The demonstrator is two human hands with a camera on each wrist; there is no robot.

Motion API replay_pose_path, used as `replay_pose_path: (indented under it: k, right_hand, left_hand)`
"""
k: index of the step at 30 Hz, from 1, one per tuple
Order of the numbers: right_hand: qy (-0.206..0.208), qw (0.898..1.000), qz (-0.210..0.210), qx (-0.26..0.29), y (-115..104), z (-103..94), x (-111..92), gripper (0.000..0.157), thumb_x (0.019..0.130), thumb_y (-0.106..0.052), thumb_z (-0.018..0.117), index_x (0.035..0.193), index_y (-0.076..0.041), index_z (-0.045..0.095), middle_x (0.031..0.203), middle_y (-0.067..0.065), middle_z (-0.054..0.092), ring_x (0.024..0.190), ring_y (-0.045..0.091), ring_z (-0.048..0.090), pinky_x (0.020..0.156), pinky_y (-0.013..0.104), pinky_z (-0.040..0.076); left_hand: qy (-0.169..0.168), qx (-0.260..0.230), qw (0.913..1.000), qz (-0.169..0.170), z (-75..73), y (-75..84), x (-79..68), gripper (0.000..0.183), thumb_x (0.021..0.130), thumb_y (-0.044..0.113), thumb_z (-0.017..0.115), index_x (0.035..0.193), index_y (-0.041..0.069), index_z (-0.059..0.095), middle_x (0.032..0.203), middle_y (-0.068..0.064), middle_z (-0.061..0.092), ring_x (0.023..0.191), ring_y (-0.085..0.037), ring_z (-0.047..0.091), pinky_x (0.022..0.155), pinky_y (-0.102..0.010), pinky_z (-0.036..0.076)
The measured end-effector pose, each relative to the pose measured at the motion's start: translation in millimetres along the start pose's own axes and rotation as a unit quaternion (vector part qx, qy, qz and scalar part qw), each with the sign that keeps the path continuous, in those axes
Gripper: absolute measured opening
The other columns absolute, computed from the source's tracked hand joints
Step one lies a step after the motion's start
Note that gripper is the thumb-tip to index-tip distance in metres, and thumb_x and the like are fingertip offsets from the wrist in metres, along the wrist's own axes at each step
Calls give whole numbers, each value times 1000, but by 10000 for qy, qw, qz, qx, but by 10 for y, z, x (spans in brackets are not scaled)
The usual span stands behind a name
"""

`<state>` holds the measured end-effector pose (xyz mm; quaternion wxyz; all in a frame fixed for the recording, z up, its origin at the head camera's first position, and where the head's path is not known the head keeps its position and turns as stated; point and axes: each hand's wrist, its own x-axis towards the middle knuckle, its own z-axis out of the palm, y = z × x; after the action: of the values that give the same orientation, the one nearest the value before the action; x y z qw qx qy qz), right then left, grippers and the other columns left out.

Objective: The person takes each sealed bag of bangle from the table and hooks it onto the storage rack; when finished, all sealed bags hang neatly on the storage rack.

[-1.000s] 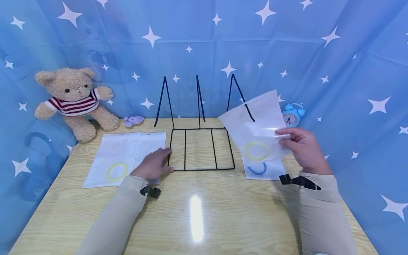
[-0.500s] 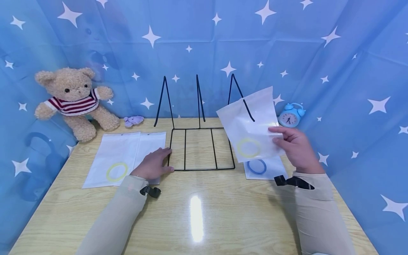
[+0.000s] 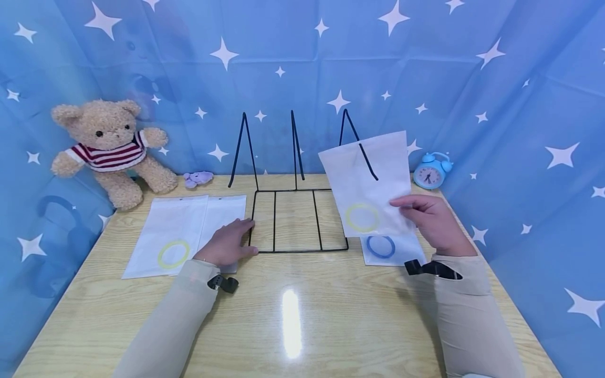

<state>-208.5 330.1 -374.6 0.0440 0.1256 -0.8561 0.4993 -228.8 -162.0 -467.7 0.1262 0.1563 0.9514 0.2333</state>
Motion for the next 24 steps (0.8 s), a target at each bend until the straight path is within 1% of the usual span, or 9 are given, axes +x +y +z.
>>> replay_pose_path:
  k: [3, 6, 9, 11, 13, 16, 19, 22, 24]
  right_hand:
    - [-174, 9996, 205, 7, 22, -8, 6, 26, 107, -8, 59, 128, -3, 75, 119, -21, 68, 92, 11, 57, 71, 22, 49]
    - [-408, 9978, 512, -38, 28, -17, 13, 27, 108, -13, 60, 130, -6, 74, 121, -21, 67, 88, 14, 54, 71, 26, 48]
    - [-650, 9949, 767, -25, 37, -27, 18, 29, 107, -15, 61, 134, -8, 72, 128, -20, 64, 102, 9, 55, 79, 25, 51]
    - [-771, 9936, 828, -15, 48, -30, 22, 31, 107, -15, 62, 136, -10, 72, 131, -18, 63, 96, 10, 56, 78, 26, 52]
    - [-900, 9929, 780, 14, 69, -31, 26, 32, 107, -16, 63, 138, -10, 70, 134, -14, 62, 93, 13, 57, 77, 27, 53]
    - [-1129, 9910, 712, 101, 93, -25, 36, 35, 107, -17, 62, 142, -12, 67, 135, -7, 61, 86, 22, 57, 74, 30, 55]
    - [-1419, 9869, 696, 326, 113, -20, 49, 38, 109, -15, 58, 147, -12, 62, 145, -2, 55, 103, 21, 65, 84, 33, 61]
    - [-1699, 9820, 607, 569, 133, -19, 57, 42, 110, -11, 55, 152, -11, 55, 157, 3, 44, 116, 20, 65, 91, 43, 64]
    - [-1850, 9794, 440, 685, 144, -19, 57, 45, 110, -9, 53, 155, -8, 50, 163, 8, 37, 120, 21, 62, 90, 49, 64]
  left_hand:
    - [-5, -1, 10000, 6, -6, 1, -3, 82, 98, 35, 76, 164, 5, 37, 172, -18, 31, 159, -44, 23, 126, -65, 25]
    - [-10, 4, 10000, 17, -5, -2, 3, 82, 98, 35, 76, 164, 6, 37, 172, -17, 31, 159, -44, 23, 126, -65, 24]
    - [-1, -11, 10000, 5, -3, -2, 5, 82, 98, 35, 76, 164, 6, 37, 172, -17, 31, 159, -44, 23, 126, -65, 24]
    - [6, -21, 10000, -15, -4, 3, 3, 82, 97, 35, 77, 164, 6, 37, 172, -17, 31, 160, -44, 23, 126, -65, 25]
    - [14, -20, 10000, -16, -5, 7, 3, 82, 97, 35, 77, 164, 6, 38, 172, -17, 31, 159, -44, 23, 126, -65, 25]
    - [10, -27, 10000, -30, -2, 8, 1, 83, 97, 36, 77, 164, 6, 38, 172, -17, 31, 160, -43, 23, 126, -64, 25]
    - [-4, -30, 10000, -25, 0, 10, 0, 83, 97, 36, 77, 164, 6, 38, 172, -17, 31, 160, -43, 23, 126, -64, 25]
    - [-31, -57, 10000, -39, -3, 15, -3, 83, 97, 36, 77, 164, 7, 37, 172, -16, 31, 160, -42, 23, 127, -64, 24]
    - [-32, -64, 10000, -34, -6, 17, -9, 83, 97, 36, 77, 164, 7, 37, 172, -16, 31, 160, -43, 23, 127, -64, 24]
